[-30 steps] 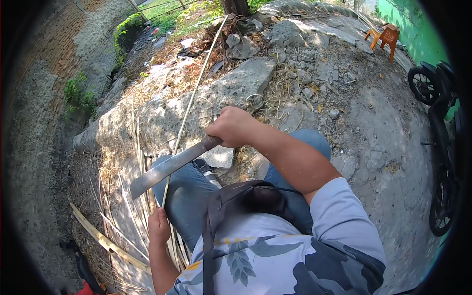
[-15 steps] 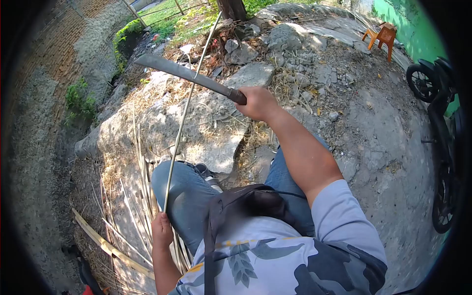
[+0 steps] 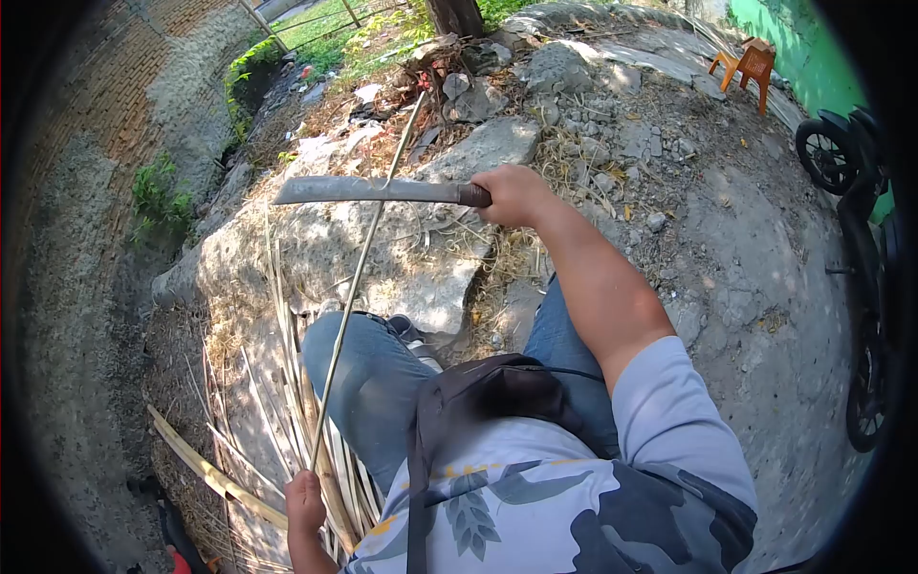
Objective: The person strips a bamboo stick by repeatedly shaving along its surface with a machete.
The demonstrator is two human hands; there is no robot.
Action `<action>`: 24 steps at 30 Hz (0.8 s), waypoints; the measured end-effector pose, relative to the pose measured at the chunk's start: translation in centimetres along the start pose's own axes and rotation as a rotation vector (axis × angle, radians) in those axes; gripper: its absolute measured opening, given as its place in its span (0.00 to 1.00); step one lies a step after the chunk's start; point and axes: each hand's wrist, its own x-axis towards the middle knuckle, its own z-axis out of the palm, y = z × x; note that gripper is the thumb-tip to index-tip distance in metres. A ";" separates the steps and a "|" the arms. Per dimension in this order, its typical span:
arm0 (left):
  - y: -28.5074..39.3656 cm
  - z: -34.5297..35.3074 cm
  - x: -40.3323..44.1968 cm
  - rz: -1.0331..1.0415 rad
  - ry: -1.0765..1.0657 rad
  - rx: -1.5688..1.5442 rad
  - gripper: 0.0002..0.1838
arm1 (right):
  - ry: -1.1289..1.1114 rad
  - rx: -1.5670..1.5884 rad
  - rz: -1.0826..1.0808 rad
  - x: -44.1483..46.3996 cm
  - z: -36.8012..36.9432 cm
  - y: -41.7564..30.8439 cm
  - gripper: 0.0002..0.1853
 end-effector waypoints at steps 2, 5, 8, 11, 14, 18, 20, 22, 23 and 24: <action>-0.3 0.2 0.0 -0.011 -0.002 0.005 0.30 | -0.030 -0.070 0.023 -0.1 0.1 -0.5 0.10; -1.2 0.2 0.2 -0.039 -0.005 -0.019 0.30 | -0.047 -0.109 0.042 -0.9 0.2 -2.2 0.11; -0.8 1.2 0.2 -0.069 -0.048 -0.082 0.30 | -0.091 -0.059 -0.037 -1.2 0.1 -3.3 0.11; 0.6 1.8 0.9 -0.014 -0.064 -0.073 0.30 | -0.126 -0.125 -0.213 -1.9 0.5 -5.9 0.10; 0.9 1.8 1.3 0.040 -0.043 -0.041 0.30 | -0.182 -0.217 -0.386 -1.7 1.8 -7.1 0.08; 0.2 -0.6 -0.4 0.008 -0.014 -0.031 0.30 | 0.013 -0.055 -0.291 -0.7 1.6 -2.2 0.09; -2.1 -1.1 -1.0 0.018 -0.010 -0.006 0.30 | 0.038 0.042 0.029 0.1 1.0 0.9 0.10; -2.3 -1.4 -1.1 -0.002 0.002 0.008 0.28 | 0.002 -0.034 0.103 -0.3 0.9 1.1 0.11; -2.3 -1.5 -1.0 -0.030 -0.003 0.001 0.28 | -0.014 -0.075 0.139 -0.2 0.6 1.1 0.11; -2.5 -2.0 -0.9 -0.060 -0.010 -0.002 0.28 | -0.020 -0.046 0.132 -0.4 0.3 0.8 0.11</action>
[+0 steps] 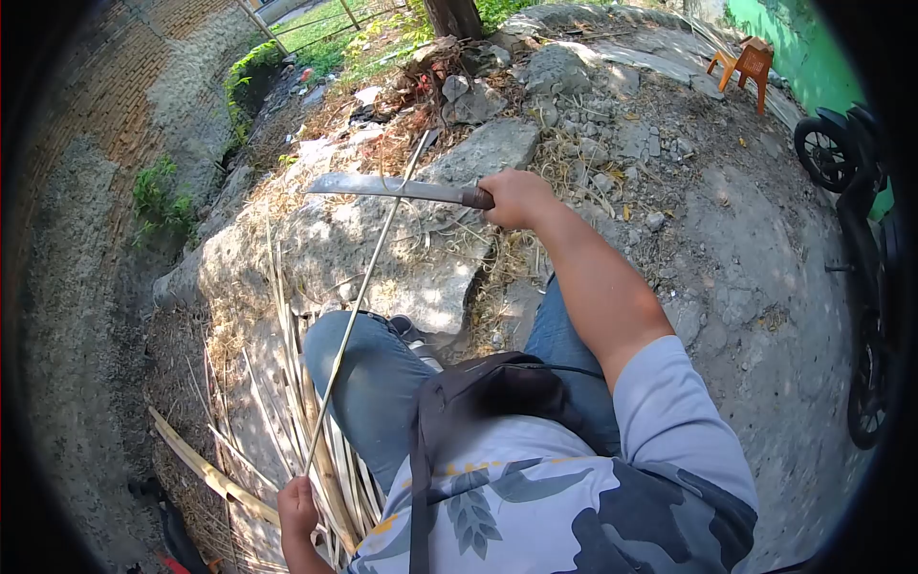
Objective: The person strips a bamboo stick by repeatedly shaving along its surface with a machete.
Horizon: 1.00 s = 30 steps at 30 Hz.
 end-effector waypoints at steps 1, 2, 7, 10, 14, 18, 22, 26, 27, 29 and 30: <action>-0.1 -0.2 0.0 -0.033 -0.009 -0.002 0.28 | -0.010 0.030 -0.007 -0.3 -0.3 -0.5 0.11; -0.1 -0.1 -0.2 -0.013 0.005 -0.008 0.28 | -0.021 0.062 -0.014 -0.5 -0.4 -0.8 0.12; -0.2 0.8 -0.4 0.035 -0.008 -0.056 0.28 | -0.068 0.057 -0.157 -0.5 0.9 -1.9 0.12; -1.3 1.3 -0.6 0.006 0.007 -0.069 0.29 | -0.162 0.003 -0.273 -1.6 0.8 -5.2 0.11; -1.5 1.3 -0.7 -0.044 -0.007 -0.063 0.29 | -0.207 -0.095 -0.487 -2.6 2.1 -8.4 0.10; -3.4 0.9 -0.9 0.086 0.084 0.014 0.30 | -0.100 -0.191 -0.476 -0.2 2.0 -4.7 0.10; -2.6 -1.5 -3.7 0.071 0.155 0.136 0.30 | 0.249 0.383 0.627 3.8 1.8 5.7 0.14; -8.0 -0.8 -5.9 -0.019 0.178 0.092 0.30 | 0.515 1.378 0.794 3.9 2.2 11.4 0.07; -7.8 -0.8 -6.3 -0.040 0.164 0.083 0.29 | 0.553 1.528 0.743 3.4 1.4 11.3 0.07; -5.9 -0.2 -4.7 -0.059 0.151 0.047 0.29 | 0.553 1.575 0.737 3.1 1.0 11.2 0.08; -5.6 0.1 -4.0 -0.034 0.163 0.080 0.29 | 0.558 1.600 0.729 3.1 0.7 11.3 0.09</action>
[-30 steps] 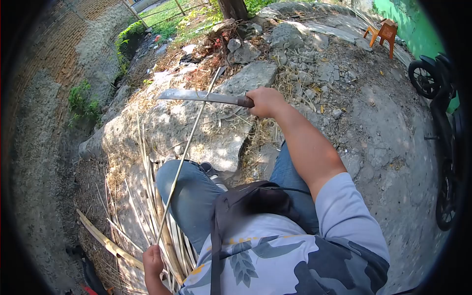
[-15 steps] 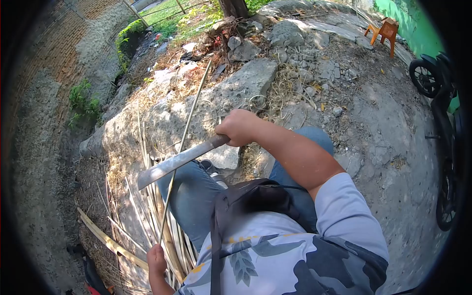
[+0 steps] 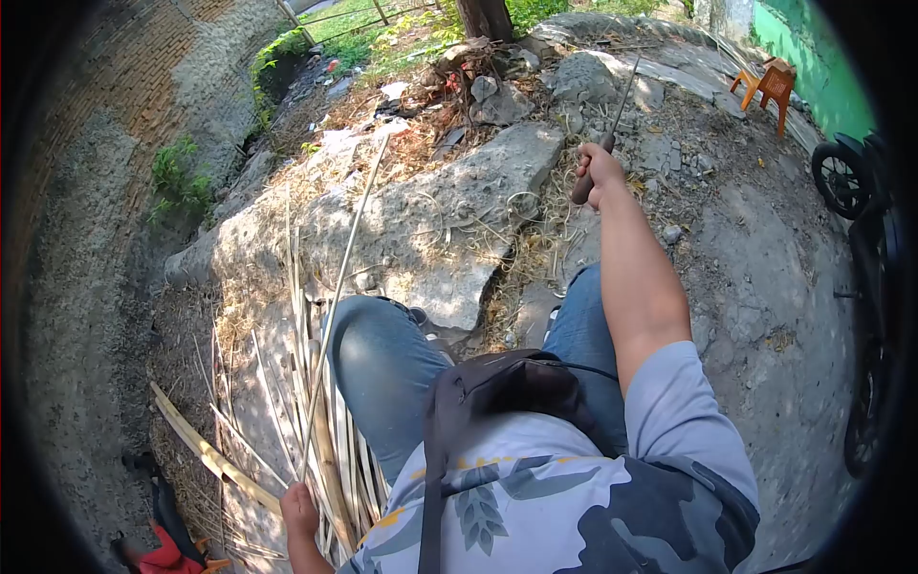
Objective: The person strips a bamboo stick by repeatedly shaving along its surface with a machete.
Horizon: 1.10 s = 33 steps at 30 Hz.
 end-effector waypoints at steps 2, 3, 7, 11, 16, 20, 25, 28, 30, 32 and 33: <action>1.3 0.8 1.3 0.035 0.042 -0.033 0.29 | -0.026 0.003 -0.007 -0.3 0.5 0.2 0.09; 1.6 0.9 1.8 0.052 0.065 -0.046 0.29 | -0.040 0.007 -0.008 -0.6 0.9 0.6 0.10; 3.2 1.3 3.4 0.142 0.163 0.056 0.31 | -0.117 0.015 0.020 -1.4 2.2 1.3 0.10; 5.4 2.4 4.1 0.140 0.221 0.029 0.31 | -0.131 -0.155 -0.027 -3.1 3.2 1.7 0.09; 9.0 3.8 5.2 0.176 0.221 0.096 0.31 | -0.278 -0.456 -0.208 -6.4 4.4 1.1 0.13; 13.6 5.4 6.6 0.177 0.228 0.080 0.32 | -0.405 -0.725 -0.465 -9.6 5.7 1.3 0.18; 18.1 7.0 8.9 0.199 0.214 0.080 0.32 | -0.595 -1.004 -1.031 -12.0 7.3 4.0 0.16; 20.3 7.9 10.1 0.218 0.203 0.047 0.33 | -0.779 -1.152 -1.165 -15.1 8.6 4.3 0.11; 21.1 8.3 10.6 0.225 0.192 0.046 0.33 | -0.846 -1.263 -1.327 -16.8 9.4 4.8 0.09; 22.0 8.5 10.9 0.225 0.181 0.008 0.33 | -0.935 -1.298 -1.407 -17.4 9.8 5.6 0.09; 22.3 8.7 10.9 0.225 0.175 -0.011 0.34 | -0.979 -1.314 -1.447 -17.6 9.8 5.9 0.09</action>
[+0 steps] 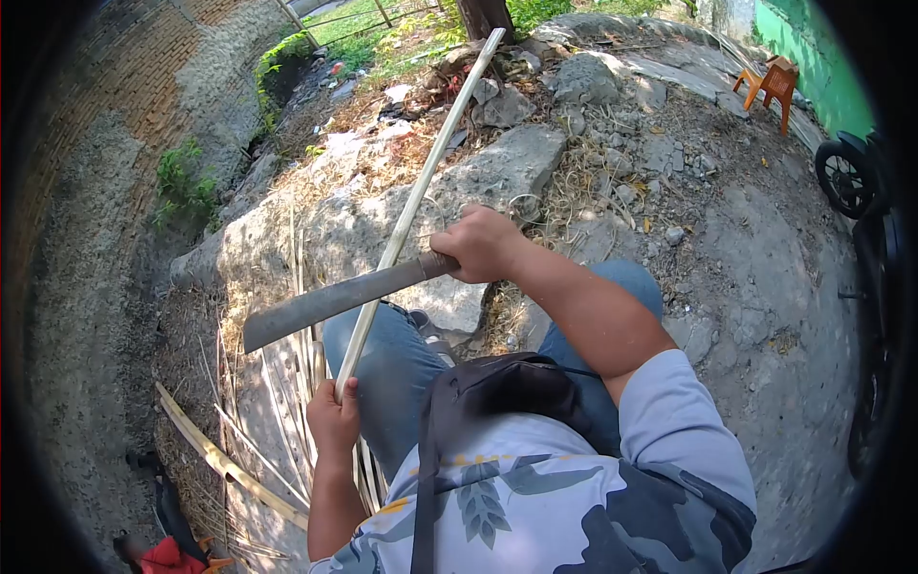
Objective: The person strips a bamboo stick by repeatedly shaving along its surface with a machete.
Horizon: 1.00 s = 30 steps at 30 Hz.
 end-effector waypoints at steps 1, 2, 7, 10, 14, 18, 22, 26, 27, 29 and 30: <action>-0.1 0.1 0.0 0.002 0.002 -0.007 0.34 | -0.053 -0.020 0.002 0.0 0.1 -0.2 0.08; -0.3 0.2 0.1 0.004 0.005 -0.014 0.34 | -0.066 -0.019 0.012 -0.1 0.2 -0.1 0.08; -2.3 -0.6 -0.6 -0.025 0.006 0.047 0.33 | -0.074 0.004 0.241 -0.8 -0.9 2.8 0.09; -2.7 -1.1 -1.7 -0.043 0.048 -0.008 0.33 | 0.035 0.044 0.411 -1.7 -1.3 5.0 0.08; -2.3 -1.1 -1.9 -0.059 0.045 -0.033 0.34 | 0.083 0.106 0.410 -1.5 -1.2 4.5 0.08; -1.0 0.1 -1.0 -0.042 0.060 -0.067 0.34 | -0.093 0.162 0.200 -0.4 -0.5 1.1 0.09; -0.5 0.4 -0.6 0.000 0.049 -0.083 0.33 | -0.109 0.096 0.038 -0.1 -0.8 0.8 0.08; 0.5 0.2 -0.1 -0.027 0.020 -0.123 0.32 | -0.090 0.082 0.097 -0.7 -0.8 2.3 0.08; 0.8 0.4 0.1 -0.036 0.017 -0.135 0.32 | -0.072 0.070 0.119 -0.7 -0.7 2.4 0.07; 1.5 0.8 0.9 -0.039 0.004 -0.159 0.32 | -0.039 0.071 0.146 -0.9 -0.9 2.5 0.07; 1.7 1.1 1.5 -0.034 -0.006 -0.166 0.31 | -0.020 0.072 0.161 -0.8 -1.1 2.4 0.07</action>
